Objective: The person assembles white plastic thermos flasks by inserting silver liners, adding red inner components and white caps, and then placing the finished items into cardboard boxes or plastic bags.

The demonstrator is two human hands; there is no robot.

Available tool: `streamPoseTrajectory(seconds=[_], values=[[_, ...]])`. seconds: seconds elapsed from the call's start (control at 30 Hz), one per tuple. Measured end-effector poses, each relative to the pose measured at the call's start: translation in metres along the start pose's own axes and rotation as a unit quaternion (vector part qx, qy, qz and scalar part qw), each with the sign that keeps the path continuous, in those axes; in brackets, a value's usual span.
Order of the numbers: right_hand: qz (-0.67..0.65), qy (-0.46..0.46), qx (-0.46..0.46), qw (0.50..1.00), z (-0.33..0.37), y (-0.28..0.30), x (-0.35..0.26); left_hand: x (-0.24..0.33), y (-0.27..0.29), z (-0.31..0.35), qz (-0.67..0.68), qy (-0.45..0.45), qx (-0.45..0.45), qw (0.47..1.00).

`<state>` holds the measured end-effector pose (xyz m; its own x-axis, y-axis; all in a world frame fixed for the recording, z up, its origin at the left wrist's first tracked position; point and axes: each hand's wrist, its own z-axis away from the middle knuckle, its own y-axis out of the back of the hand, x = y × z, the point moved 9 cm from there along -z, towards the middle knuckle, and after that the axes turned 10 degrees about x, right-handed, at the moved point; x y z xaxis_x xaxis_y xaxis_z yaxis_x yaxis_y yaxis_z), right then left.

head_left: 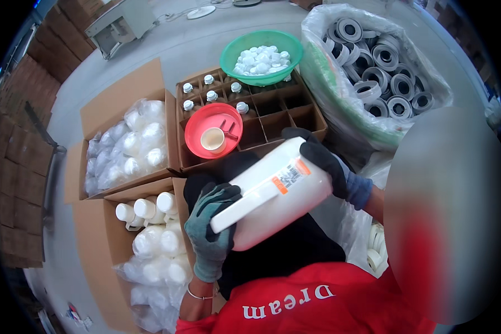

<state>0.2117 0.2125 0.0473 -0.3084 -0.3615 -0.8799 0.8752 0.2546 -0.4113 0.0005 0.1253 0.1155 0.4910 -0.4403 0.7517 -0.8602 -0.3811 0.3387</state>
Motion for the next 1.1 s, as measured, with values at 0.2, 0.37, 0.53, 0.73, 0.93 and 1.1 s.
streamPoseTrajectory(seconds=[0.2,0.37,0.53,0.73,0.93,1.1], values=[[0.304,0.189,-0.137,0.924,0.011,-0.044,-0.051,-0.048,0.022,0.028,-0.018,0.107,-0.037,0.993],[0.39,0.368,-0.349,0.769,0.047,-0.107,-0.075,-0.088,-0.005,0.077,0.216,0.36,-0.01,0.908],[0.289,0.226,-0.2,0.909,0.018,-0.066,-0.048,-0.08,0.019,0.079,0.078,0.247,0.148,0.954],[0.326,0.154,-0.361,0.86,-0.005,-0.098,-0.005,-0.063,0.022,0.089,0.269,0.36,-0.018,0.893],[0.424,0.336,-0.418,0.729,0.026,-0.169,0.005,-0.112,0.038,0.17,0.322,0.556,-0.079,0.762],[0.415,0.288,-0.4,0.765,0.016,-0.172,0.024,-0.079,0.048,0.172,0.064,0.459,-0.057,0.884]])
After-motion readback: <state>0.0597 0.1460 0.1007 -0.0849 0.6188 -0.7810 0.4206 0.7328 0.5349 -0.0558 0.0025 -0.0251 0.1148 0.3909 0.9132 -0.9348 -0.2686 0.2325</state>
